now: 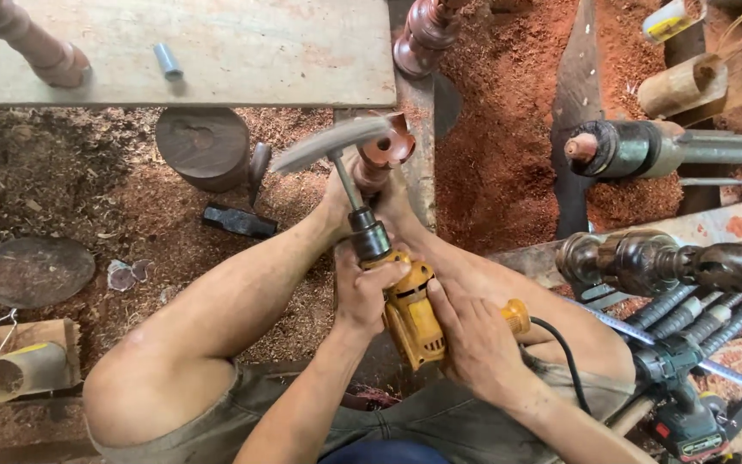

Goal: Polishing carved wooden furniture components using a drill-mounted buffing wheel.

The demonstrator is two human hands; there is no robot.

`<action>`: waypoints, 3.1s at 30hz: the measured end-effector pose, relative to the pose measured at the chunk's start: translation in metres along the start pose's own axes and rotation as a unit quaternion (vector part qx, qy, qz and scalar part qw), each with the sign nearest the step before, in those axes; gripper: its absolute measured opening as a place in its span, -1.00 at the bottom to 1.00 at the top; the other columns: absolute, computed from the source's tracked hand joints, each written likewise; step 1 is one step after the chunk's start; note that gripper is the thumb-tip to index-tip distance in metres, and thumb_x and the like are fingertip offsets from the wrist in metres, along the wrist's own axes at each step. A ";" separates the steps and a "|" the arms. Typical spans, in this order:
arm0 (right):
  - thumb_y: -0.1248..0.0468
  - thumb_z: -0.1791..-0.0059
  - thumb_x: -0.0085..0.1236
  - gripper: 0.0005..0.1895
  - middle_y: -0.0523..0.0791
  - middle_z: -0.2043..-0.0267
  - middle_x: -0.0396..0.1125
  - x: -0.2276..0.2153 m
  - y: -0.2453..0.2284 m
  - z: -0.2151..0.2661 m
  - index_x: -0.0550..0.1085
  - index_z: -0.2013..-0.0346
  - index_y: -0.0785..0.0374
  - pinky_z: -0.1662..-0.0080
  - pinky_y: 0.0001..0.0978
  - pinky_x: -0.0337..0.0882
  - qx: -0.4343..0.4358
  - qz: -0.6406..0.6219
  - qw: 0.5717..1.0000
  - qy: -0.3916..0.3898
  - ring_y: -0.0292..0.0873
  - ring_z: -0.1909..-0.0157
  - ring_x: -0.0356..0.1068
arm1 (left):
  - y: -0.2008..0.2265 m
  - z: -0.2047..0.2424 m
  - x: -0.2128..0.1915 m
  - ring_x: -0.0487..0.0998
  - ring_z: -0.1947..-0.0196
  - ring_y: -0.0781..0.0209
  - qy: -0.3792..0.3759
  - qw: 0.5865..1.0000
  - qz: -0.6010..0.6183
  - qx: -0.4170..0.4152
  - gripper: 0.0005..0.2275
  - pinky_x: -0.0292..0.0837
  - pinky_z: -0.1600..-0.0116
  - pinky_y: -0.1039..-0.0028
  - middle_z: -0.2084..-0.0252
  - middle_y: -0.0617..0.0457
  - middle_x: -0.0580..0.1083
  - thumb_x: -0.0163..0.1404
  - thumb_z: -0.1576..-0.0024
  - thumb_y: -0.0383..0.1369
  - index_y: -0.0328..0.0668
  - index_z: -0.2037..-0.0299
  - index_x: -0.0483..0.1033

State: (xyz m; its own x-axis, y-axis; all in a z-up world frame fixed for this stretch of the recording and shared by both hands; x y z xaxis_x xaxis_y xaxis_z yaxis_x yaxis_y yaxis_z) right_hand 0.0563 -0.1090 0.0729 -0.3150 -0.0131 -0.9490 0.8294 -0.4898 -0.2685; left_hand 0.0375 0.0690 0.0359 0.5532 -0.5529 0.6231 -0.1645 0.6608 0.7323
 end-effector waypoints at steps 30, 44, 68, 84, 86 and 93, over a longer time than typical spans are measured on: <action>0.28 0.45 0.36 0.24 0.04 0.24 0.24 0.008 -0.010 0.020 -0.05 -0.42 0.41 0.20 -0.03 0.30 -0.037 0.027 0.995 0.089 0.12 0.20 0.28 | -0.036 0.008 -0.006 0.64 0.25 0.00 -0.034 0.996 0.051 -0.060 -0.70 0.62 0.08 0.21 0.30 -0.12 0.52 0.04 0.05 -0.62 -0.39 0.09 0.39; 0.27 0.49 0.39 0.22 -0.01 0.29 0.21 0.007 -0.011 0.034 0.04 -0.40 0.38 0.22 -0.09 0.29 -0.014 0.046 0.998 0.050 0.08 0.23 0.26 | -0.056 0.022 -0.005 0.66 0.20 -0.08 -0.052 0.989 0.114 -0.074 -0.66 0.63 0.03 0.13 0.29 -0.15 0.53 0.03 0.05 -0.63 -0.37 0.04 0.35; 0.27 0.36 0.29 0.06 0.01 0.29 0.23 0.004 -0.010 0.028 0.09 -0.40 0.33 0.22 -0.08 0.32 -0.038 0.070 0.993 0.082 0.08 0.22 0.27 | -0.050 0.012 -0.004 0.66 0.19 -0.07 -0.077 0.993 0.078 -0.043 -0.72 0.64 0.00 0.14 0.28 -0.12 0.53 0.07 0.04 -0.52 -0.43 0.10 0.42; 0.01 0.01 0.06 0.03 0.10 -0.23 0.33 0.011 0.028 -0.053 -0.30 -0.55 0.18 -0.07 -0.07 0.42 0.199 -0.523 0.824 0.082 0.09 -0.09 0.38 | -0.001 0.058 -0.052 0.70 0.11 -0.07 -0.125 0.990 -0.046 0.054 -0.64 0.69 -0.09 0.03 0.20 -0.15 0.60 0.05 0.03 -0.57 -0.34 -0.01 0.38; 0.05 0.01 0.16 0.04 0.17 -0.31 0.15 0.025 0.047 -0.126 -0.28 -0.52 0.26 -0.18 -0.08 0.37 0.191 -0.490 0.831 0.183 0.10 -0.23 0.27 | 0.013 0.060 -0.060 0.68 0.09 -0.07 -0.105 0.990 -0.045 0.081 -0.62 0.65 -0.11 0.04 0.19 -0.15 0.59 0.04 0.03 -0.58 -0.37 -0.04 0.36; 0.24 0.04 0.14 -0.32 0.17 -0.19 0.23 -0.008 0.040 -0.229 0.10 -0.28 0.37 -0.17 -0.15 0.45 0.226 -0.450 0.810 0.301 0.06 -0.16 0.39 | 0.025 0.058 -0.093 0.65 0.12 -0.10 -0.006 0.993 -0.075 0.090 -0.57 0.58 -0.10 0.11 0.23 -0.17 0.57 0.04 0.10 -0.61 -0.46 -0.05 0.35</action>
State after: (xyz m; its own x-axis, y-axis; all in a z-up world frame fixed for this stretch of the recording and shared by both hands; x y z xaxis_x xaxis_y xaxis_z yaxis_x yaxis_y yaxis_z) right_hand 0.1979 0.0713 0.0322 -0.3028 0.8871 -0.3483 0.0931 -0.3362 -0.9372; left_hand -0.0652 0.1077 0.0123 0.5734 -0.6445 0.5058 -0.2242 0.4703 0.8535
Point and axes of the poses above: each hand's wrist, its own z-axis away from the middle knuckle, its own x-axis out of the palm, y = z × x, the point moved 7 cm from there along -z, towards the middle knuckle
